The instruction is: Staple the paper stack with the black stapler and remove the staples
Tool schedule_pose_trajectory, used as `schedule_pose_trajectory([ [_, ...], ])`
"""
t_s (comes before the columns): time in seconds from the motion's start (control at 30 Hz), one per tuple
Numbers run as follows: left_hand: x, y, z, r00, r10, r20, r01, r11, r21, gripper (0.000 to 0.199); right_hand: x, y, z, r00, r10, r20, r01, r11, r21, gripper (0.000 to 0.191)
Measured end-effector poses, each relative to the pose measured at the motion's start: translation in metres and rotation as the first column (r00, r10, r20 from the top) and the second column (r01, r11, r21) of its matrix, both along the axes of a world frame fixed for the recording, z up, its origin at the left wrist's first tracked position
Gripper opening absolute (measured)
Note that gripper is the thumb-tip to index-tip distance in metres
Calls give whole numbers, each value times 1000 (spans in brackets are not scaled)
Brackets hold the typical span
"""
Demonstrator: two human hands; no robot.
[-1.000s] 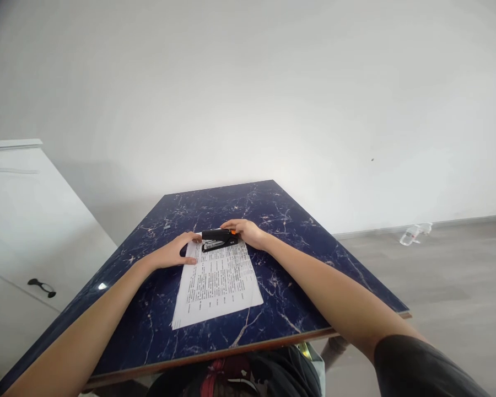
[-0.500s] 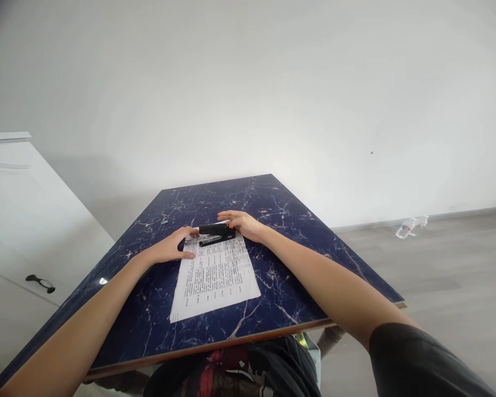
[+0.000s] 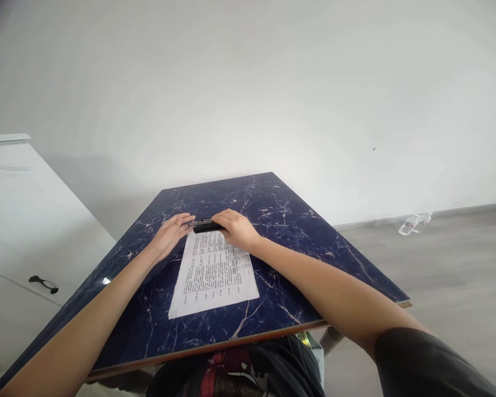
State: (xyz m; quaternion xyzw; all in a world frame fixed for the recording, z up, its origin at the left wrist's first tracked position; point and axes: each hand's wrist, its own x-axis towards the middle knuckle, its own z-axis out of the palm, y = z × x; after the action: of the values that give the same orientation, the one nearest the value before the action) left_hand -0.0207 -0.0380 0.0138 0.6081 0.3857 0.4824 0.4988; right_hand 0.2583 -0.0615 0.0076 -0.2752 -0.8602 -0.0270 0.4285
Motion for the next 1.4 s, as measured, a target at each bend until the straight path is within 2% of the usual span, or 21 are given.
schedule_pose_trajectory([
  [0.07,3,-1,-2,988,-115,105,129,980,-148,42,-2,-2,3,995,5,97,-26,975,220,41],
  [0.17,5,-2,-3,976,-171,133,198,952,-234,36,-2,-6,9,960,8,281,-123,910,396,35],
  [0.27,5,-1,-3,982,-139,128,168,951,-258,31,-2,-9,13,919,-1,393,-190,875,446,32],
  [0.37,1,2,-4,995,-81,62,95,952,-292,26,-4,-12,16,945,-3,328,-137,905,403,35],
  [0.43,-4,5,-4,1000,20,-8,-22,957,-289,23,-6,-14,17,988,-39,147,-5,957,291,38],
  [0.5,-9,7,-2,989,141,-38,-146,963,-224,23,-7,-15,17,987,-137,-85,142,988,55,37],
  [0.53,-11,7,-1,983,184,-24,-186,968,-171,25,-7,-15,17,965,-198,-174,182,978,-101,35],
  [0.6,-13,4,5,978,207,40,-205,978,-47,32,-9,-15,13,920,-295,-257,173,896,-409,30],
  [0.67,-10,-2,11,982,169,89,-175,983,63,42,-11,-14,6,910,-330,-251,113,779,-616,27],
  [0.73,-3,-11,18,990,119,79,-130,980,147,49,-15,-13,0,928,-312,-205,83,708,-701,27],
  [0.77,0,-15,20,994,93,54,-102,979,178,49,-17,-13,-2,939,-295,-175,87,699,-709,27],
  [0.83,7,-23,23,999,44,-11,-41,976,214,47,-20,-13,-3,956,-260,-133,111,744,-659,30],
  [0.9,11,-29,24,998,-5,-69,19,977,214,45,-21,-17,2,967,-208,-150,99,843,-529,39],
  [0.97,14,-32,23,991,-64,-114,86,976,199,47,-22,-23,9,974,-85,-212,1,930,-368,47],
  [1.0,16,-33,22,987,-96,-128,119,974,191,48,-22,-26,13,973,5,-230,-75,952,-297,48],
  [1.07,18,-35,20,977,-164,-138,187,967,175,50,-24,-32,18,958,186,-218,-231,952,-201,44],
  [1.13,21,-36,18,963,-228,-144,249,956,157,52,-28,-37,19,937,295,-186,-324,935,-145,36],
  [1.23,23,-36,16,949,-275,-156,297,944,142,53,-32,-38,15,931,324,-169,-342,935,-91,28],
  [1.4,20,-35,17,957,-247,-153,271,948,165,50,-30,-38,16,939,296,-175,-308,951,-40,25],
])
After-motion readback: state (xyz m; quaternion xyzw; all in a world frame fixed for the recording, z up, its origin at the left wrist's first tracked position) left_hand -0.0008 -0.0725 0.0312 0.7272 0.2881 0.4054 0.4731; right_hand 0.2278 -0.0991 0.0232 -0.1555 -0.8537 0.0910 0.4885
